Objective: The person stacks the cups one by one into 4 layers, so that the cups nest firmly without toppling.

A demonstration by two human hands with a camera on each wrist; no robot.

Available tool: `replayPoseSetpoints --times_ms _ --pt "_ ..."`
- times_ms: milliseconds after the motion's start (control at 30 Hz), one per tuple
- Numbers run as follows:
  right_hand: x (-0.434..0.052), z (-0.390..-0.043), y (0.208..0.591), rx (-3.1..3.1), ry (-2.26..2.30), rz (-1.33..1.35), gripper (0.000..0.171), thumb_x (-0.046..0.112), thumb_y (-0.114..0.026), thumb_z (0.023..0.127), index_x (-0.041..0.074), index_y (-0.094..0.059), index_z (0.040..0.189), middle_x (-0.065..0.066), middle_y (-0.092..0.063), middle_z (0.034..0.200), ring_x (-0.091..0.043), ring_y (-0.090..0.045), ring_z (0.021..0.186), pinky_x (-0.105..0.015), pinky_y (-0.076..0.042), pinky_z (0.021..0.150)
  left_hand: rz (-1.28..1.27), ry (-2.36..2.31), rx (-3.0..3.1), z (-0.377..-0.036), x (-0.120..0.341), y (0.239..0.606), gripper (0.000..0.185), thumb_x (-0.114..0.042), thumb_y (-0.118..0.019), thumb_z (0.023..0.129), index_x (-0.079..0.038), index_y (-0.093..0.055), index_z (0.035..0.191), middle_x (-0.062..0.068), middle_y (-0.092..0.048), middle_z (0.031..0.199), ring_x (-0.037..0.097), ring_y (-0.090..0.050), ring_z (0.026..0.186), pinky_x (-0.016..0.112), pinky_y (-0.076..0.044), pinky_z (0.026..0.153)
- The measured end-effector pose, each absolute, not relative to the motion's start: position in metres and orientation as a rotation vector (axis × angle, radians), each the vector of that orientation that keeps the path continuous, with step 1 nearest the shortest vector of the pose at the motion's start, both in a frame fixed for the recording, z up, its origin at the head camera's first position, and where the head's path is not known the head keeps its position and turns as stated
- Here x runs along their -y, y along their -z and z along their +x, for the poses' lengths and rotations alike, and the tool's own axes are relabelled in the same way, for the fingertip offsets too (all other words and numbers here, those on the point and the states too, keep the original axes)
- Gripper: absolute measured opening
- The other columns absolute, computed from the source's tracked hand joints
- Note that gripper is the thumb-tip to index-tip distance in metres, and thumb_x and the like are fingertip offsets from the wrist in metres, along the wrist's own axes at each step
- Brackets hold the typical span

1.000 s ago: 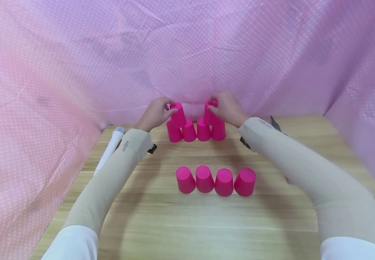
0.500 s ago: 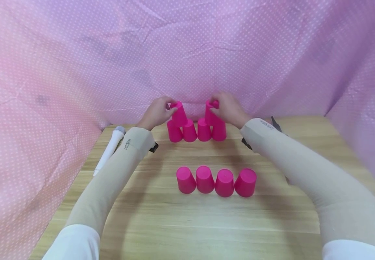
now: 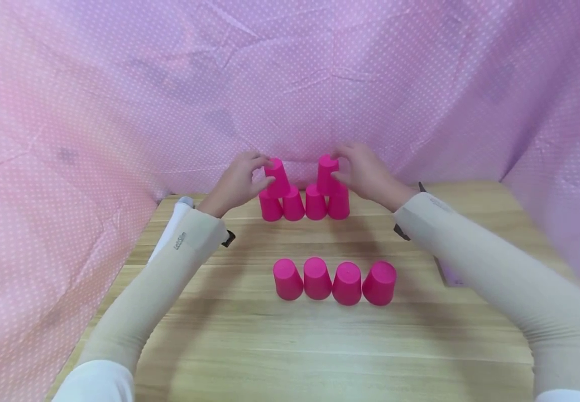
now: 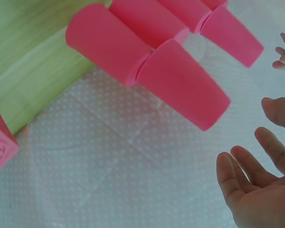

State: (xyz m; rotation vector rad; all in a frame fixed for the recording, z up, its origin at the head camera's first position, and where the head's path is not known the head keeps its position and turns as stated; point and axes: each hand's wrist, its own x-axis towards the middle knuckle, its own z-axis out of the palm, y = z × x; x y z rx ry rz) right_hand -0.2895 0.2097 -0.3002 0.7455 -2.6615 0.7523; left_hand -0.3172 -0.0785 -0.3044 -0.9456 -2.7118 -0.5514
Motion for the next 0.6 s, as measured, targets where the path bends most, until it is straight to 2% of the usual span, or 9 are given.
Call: replayPoseSetpoints --times_ms 167,300,600 --pt "-0.213 -0.268 0.306 2.615 -0.666 0.830 0.033 0.009 -0.075 0.079 0.002 -0.063 0.109 -0.013 -0.061 0.105 -0.034 -0.055 0.102 -0.049 -0.042 0.089 -1.124 0.490 2.640 -0.290 0.082 0.306 0.031 -0.023 -0.071 0.085 -0.007 -0.066 0.111 0.007 -0.059 0.113 0.023 -0.047 0.109 0.035 -0.040 0.094" --pt "-0.213 -0.251 0.312 2.565 -0.625 0.919 0.037 0.008 -0.079 0.075 0.002 -0.064 0.108 -0.013 -0.061 0.107 -0.033 -0.055 0.103 -0.048 -0.043 0.089 -1.225 0.460 2.582 -0.272 0.085 0.313 0.033 -0.025 -0.073 0.084 -0.006 -0.067 0.110 0.007 -0.061 0.114 0.023 -0.050 0.107 0.035 -0.040 0.093" --pt "-0.215 -0.222 0.320 2.569 -0.578 0.978 0.040 0.013 -0.081 0.074 0.005 -0.063 0.109 -0.010 -0.057 0.112 -0.028 -0.054 0.105 -0.045 -0.046 0.088 -1.310 0.523 2.578 -0.248 0.095 0.321 0.032 -0.021 -0.075 0.082 -0.008 -0.065 0.111 0.005 -0.059 0.115 0.019 -0.049 0.109 0.032 -0.043 0.092"
